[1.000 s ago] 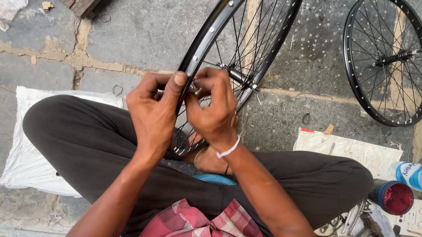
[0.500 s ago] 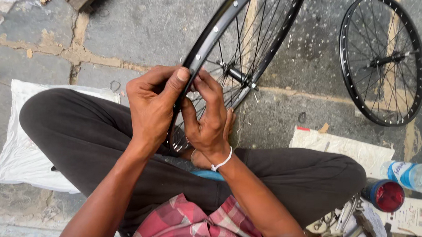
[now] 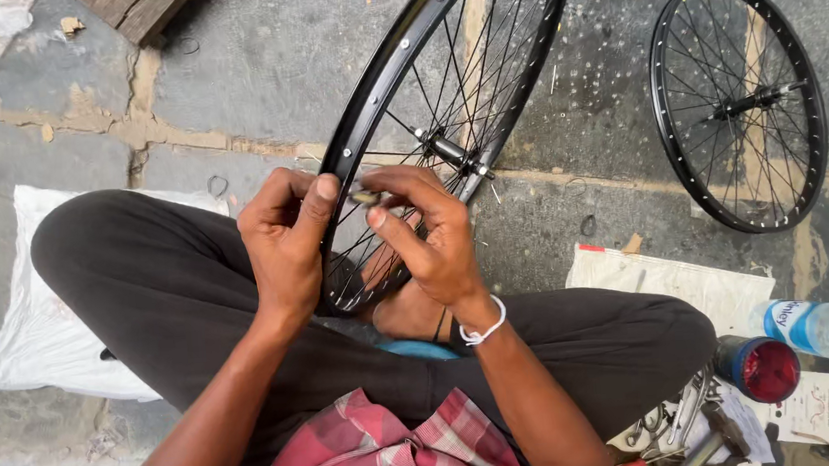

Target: The person sits on the ground and uses a small tool to tighten the nipples on the spokes of a bicycle wheel. They rotate the wheel to access different spokes and continue the tightening process.

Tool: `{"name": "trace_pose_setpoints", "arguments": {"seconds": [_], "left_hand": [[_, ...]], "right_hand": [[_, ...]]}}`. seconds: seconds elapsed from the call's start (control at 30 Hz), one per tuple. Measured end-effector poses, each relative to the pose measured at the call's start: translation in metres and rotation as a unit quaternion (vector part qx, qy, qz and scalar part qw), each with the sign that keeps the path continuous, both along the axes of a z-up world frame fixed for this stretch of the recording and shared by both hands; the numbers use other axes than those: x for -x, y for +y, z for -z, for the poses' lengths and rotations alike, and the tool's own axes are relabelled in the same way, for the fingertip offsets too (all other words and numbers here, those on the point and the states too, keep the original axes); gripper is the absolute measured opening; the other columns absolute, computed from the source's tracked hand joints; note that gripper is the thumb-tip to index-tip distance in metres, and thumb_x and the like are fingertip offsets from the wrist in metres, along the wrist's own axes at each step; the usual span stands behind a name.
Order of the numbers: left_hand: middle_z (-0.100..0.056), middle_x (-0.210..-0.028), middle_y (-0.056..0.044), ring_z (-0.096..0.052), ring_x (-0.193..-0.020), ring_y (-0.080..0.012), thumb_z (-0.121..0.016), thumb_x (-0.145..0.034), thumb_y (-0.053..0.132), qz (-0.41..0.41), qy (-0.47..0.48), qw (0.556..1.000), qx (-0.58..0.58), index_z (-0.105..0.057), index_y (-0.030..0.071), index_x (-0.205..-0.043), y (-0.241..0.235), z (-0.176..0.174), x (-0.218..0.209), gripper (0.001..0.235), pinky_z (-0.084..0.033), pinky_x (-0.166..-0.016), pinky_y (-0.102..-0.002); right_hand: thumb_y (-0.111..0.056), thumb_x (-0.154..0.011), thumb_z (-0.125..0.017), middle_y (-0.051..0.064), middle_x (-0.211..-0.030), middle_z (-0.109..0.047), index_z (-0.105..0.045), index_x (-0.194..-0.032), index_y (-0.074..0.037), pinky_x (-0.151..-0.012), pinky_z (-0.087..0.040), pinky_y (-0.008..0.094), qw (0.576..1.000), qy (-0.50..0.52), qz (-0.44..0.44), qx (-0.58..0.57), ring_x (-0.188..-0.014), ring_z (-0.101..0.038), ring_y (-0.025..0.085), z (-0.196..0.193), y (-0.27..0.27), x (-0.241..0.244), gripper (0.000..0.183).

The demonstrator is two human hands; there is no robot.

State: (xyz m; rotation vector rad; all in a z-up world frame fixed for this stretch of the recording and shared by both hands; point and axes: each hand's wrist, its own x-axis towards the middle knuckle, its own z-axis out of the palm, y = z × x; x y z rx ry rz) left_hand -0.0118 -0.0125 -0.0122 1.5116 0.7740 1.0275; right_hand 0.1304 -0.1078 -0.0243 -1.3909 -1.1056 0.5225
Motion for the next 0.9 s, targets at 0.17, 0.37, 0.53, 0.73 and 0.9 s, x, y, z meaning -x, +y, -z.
{"name": "trace_pose_setpoints", "arguments": {"seconds": [0.17,0.37,0.53,0.73,0.9], "left_hand": [[-0.059,-0.081,0.004,-0.049,-0.075,-0.0034,-0.072,-0.104,0.028,0.021,-0.036,0.998,0.054,-0.065,-0.001,-0.096,0.003,0.012,0.005,0.031,-0.039,-0.066,-0.021],[-0.063,-0.084,0.003,-0.053,-0.077,-0.0037,-0.072,-0.104,0.028,0.039,-0.052,0.996,0.066,-0.068,-0.002,-0.102,-0.001,0.008,0.005,0.03,-0.042,-0.068,-0.021],[-0.067,-0.088,0.002,-0.056,-0.079,-0.0037,-0.073,-0.101,0.027,0.038,-0.041,0.996,0.066,-0.068,-0.003,-0.102,-0.007,-0.002,0.0,0.031,-0.046,-0.069,-0.021],[-0.06,-0.094,0.004,-0.051,-0.087,-0.0037,-0.064,-0.104,0.033,0.147,-0.06,0.987,-0.008,-0.067,-0.002,-0.102,0.009,-0.008,0.0,0.036,-0.042,-0.075,-0.021],[-0.061,-0.08,0.0,-0.05,-0.075,-0.007,-0.071,-0.102,0.028,0.011,0.009,0.994,0.112,-0.071,-0.003,-0.095,-0.002,0.001,-0.006,0.032,-0.04,-0.066,-0.025]], "right_hand": [[-0.015,-0.09,-0.072,0.014,-0.132,-0.061,-0.056,-0.138,0.004,-0.094,-0.054,0.033,0.977,0.095,-0.19,0.031,-0.12,-0.062,0.023,-0.006,0.016,-0.018,0.054],[-0.014,-0.087,-0.073,0.013,-0.11,-0.068,-0.062,-0.116,0.0,-0.087,-0.056,0.036,0.974,-0.174,-0.077,0.12,-0.102,-0.07,0.024,-0.006,0.021,-0.011,0.035],[0.0,-0.091,-0.069,0.018,-0.117,-0.063,-0.058,-0.103,-0.003,-0.092,-0.054,0.047,0.877,-0.413,0.212,-0.129,-0.108,-0.068,0.037,-0.002,0.018,0.025,0.017],[0.0,-0.093,-0.078,0.016,-0.119,-0.065,-0.054,-0.114,-0.003,-0.072,-0.057,0.036,0.92,-0.341,0.166,-0.103,-0.098,-0.072,0.031,0.019,0.011,0.029,0.032],[0.004,-0.097,-0.074,0.019,-0.125,-0.066,-0.052,-0.117,0.0,-0.075,-0.06,0.034,0.936,-0.286,0.177,-0.107,-0.099,-0.074,0.027,0.02,0.02,0.037,0.029]]}}
